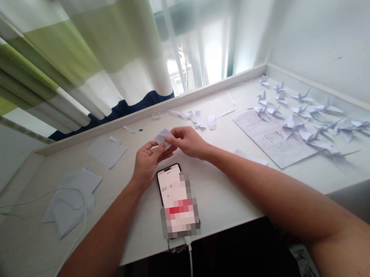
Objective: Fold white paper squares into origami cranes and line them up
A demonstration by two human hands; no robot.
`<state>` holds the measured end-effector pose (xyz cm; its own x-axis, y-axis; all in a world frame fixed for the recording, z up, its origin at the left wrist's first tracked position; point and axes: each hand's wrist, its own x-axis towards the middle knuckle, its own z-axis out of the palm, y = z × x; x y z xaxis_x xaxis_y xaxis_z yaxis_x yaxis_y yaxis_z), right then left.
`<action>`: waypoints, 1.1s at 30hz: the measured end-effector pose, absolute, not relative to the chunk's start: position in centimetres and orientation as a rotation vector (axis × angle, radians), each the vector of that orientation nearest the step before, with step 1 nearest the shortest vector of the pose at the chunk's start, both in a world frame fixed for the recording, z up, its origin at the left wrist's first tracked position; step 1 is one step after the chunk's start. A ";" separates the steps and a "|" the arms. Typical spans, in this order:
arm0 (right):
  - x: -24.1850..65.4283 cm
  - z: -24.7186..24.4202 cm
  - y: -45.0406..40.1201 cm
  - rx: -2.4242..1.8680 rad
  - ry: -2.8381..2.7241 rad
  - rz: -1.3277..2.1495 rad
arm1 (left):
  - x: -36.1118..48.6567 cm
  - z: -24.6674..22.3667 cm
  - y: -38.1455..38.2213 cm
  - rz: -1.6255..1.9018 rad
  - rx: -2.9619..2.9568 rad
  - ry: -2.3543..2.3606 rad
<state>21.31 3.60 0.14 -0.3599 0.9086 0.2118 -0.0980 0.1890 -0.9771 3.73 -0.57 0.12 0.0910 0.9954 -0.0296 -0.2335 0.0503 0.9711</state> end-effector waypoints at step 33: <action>21.7 0.2 3.4 -0.851 -1.770 1.286 | 2.5 -0.3 0.3 1.362 1.434 1.210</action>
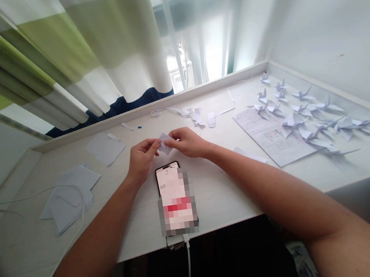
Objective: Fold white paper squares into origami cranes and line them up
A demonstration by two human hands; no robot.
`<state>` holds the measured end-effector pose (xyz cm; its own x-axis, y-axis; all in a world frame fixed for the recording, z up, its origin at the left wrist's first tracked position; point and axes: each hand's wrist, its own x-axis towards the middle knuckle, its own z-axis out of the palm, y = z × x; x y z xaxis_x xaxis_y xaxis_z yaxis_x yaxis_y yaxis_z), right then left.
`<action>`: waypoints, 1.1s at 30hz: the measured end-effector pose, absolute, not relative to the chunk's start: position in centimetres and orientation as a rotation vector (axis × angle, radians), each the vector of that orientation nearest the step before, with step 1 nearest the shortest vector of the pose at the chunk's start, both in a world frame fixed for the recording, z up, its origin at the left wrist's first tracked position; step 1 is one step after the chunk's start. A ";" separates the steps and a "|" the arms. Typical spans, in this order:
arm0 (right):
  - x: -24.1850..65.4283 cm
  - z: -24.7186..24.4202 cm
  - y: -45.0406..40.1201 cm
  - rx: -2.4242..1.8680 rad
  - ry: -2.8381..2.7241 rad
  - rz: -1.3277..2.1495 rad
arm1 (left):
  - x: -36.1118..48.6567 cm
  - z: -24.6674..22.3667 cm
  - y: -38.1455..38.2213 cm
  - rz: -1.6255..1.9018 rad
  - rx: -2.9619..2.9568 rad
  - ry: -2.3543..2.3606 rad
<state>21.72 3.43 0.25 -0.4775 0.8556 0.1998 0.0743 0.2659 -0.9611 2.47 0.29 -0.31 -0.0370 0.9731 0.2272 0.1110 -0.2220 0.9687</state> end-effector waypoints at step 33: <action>21.0 0.0 2.8 -0.681 -1.532 1.623 | 3.4 -0.9 -0.2 1.538 1.378 1.291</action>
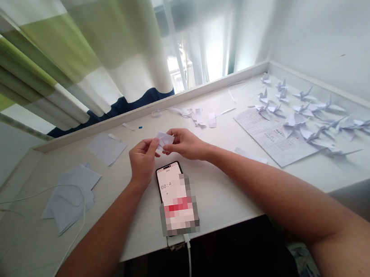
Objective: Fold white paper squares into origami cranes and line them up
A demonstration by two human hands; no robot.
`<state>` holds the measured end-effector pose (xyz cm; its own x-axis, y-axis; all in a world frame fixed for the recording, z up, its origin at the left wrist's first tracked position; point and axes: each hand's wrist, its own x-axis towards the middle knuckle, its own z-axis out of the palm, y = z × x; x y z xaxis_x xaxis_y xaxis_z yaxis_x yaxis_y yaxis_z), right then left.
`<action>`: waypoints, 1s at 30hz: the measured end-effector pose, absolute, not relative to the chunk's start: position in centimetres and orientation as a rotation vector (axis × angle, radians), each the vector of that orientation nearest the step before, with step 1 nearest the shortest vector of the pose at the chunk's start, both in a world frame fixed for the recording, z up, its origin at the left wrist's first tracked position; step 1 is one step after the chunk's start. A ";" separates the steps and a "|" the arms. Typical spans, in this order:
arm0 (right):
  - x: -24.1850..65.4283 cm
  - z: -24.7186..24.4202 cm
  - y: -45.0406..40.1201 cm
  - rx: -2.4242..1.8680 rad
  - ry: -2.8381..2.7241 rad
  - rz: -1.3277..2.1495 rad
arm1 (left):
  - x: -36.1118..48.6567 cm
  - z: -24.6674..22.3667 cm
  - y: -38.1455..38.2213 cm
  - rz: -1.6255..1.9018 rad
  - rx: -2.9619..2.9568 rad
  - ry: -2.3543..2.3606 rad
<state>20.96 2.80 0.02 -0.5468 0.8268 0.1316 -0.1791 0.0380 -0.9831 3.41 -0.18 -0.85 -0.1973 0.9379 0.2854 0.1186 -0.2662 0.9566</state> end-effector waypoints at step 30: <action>21.3 -0.4 3.0 -0.609 -1.568 1.648 | 2.5 -0.8 0.0 1.243 1.508 1.153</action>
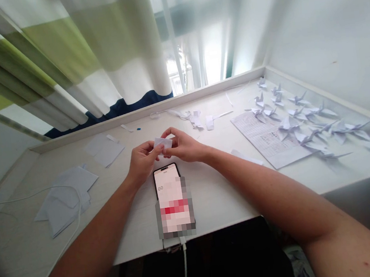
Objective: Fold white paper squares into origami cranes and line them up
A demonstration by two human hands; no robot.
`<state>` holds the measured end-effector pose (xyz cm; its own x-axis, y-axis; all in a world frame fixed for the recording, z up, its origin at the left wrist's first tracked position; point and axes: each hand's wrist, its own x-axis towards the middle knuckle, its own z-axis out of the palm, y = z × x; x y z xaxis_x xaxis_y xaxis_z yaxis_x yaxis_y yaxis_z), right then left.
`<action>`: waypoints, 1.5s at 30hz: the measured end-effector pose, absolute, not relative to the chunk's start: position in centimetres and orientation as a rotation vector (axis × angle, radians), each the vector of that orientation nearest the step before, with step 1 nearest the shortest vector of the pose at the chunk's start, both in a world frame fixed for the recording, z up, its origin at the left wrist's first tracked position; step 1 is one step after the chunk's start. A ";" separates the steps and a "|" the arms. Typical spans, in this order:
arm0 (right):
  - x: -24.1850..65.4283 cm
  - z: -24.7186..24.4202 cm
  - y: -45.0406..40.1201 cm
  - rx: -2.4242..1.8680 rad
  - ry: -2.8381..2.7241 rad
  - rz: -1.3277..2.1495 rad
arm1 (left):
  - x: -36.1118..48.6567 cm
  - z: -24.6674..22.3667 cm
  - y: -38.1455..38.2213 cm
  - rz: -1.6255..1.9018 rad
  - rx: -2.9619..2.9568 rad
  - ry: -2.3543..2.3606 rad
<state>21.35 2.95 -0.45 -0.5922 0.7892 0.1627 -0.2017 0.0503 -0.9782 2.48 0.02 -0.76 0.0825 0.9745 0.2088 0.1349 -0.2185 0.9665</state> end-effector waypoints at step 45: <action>21.7 0.1 3.0 -0.759 -2.298 -0.150 | 3.0 0.2 0.6 1.470 0.813 0.976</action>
<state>21.68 3.01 0.08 -0.5823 0.4793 0.6566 0.5607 0.8217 -0.1025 2.99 0.64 0.24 -0.1242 0.9916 -0.0367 -0.4187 -0.0189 0.9079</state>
